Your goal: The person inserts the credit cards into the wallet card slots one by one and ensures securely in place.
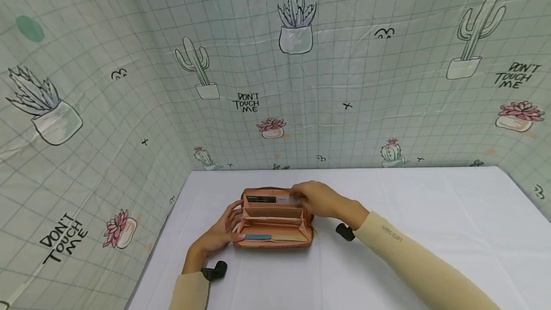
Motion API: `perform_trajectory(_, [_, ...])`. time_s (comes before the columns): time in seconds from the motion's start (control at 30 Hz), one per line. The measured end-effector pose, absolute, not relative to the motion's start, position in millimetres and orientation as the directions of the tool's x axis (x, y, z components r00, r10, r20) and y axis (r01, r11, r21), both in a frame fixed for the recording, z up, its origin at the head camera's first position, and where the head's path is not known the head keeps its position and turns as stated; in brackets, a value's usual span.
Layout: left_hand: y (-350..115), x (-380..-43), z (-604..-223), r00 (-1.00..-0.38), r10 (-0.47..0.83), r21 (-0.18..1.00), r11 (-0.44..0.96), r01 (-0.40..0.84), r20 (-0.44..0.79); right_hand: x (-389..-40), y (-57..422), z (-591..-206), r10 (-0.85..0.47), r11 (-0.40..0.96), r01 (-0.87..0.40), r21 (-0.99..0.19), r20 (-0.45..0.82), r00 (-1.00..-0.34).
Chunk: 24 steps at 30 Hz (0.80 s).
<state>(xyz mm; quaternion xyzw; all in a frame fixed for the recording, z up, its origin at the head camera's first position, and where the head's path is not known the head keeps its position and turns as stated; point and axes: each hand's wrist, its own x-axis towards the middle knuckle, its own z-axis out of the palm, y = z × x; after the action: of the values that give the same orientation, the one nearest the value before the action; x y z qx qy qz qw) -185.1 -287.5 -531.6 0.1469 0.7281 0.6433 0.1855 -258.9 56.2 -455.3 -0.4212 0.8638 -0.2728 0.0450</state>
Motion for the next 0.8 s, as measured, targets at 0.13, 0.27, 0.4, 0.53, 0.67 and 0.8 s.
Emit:
perform_trajectory(0.13, [-287.4,-184.7,-532.9,-0.887,0.456,0.992,0.126,-0.017,-0.074,-250.4,63.0,-462.4,-0.734,0.472,-0.693,-0.545,0.192,-0.652])
perform_trajectory(0.27, [-287.3,-183.3,-532.5,-0.892,0.444,0.989,0.146,-0.025,-0.088,-241.5,71.6,-466.8,-0.713,0.426,-0.705,-0.568,0.269,-0.648])
perform_trajectory(0.4, [-286.7,-182.5,-530.8,-0.895,0.434,0.986,0.163,-0.031,-0.1,-233.4,83.0,-469.8,-0.658,0.384,-0.706,-0.595,0.36,-0.661])
perform_trajectory(0.53, [-286.4,-182.8,-529.7,-0.895,0.435,0.986,0.165,-0.027,-0.097,-226.6,96.7,-473.8,-0.575,0.38,-0.691,-0.615,0.428,-0.697])
perform_trajectory(0.67, [-286.3,-182.7,-529.4,-0.893,0.443,0.988,0.15,-0.019,-0.084,-220.9,112.9,-477.3,-0.497,0.397,-0.661,-0.637,0.457,-0.738])
perform_trajectory(0.8, [-287.0,-182.0,-530.8,-0.89,0.45,0.992,0.127,-0.015,-0.071,-216.5,131.7,-480.4,-0.44,0.401,-0.62,-0.674,0.452,-0.776])
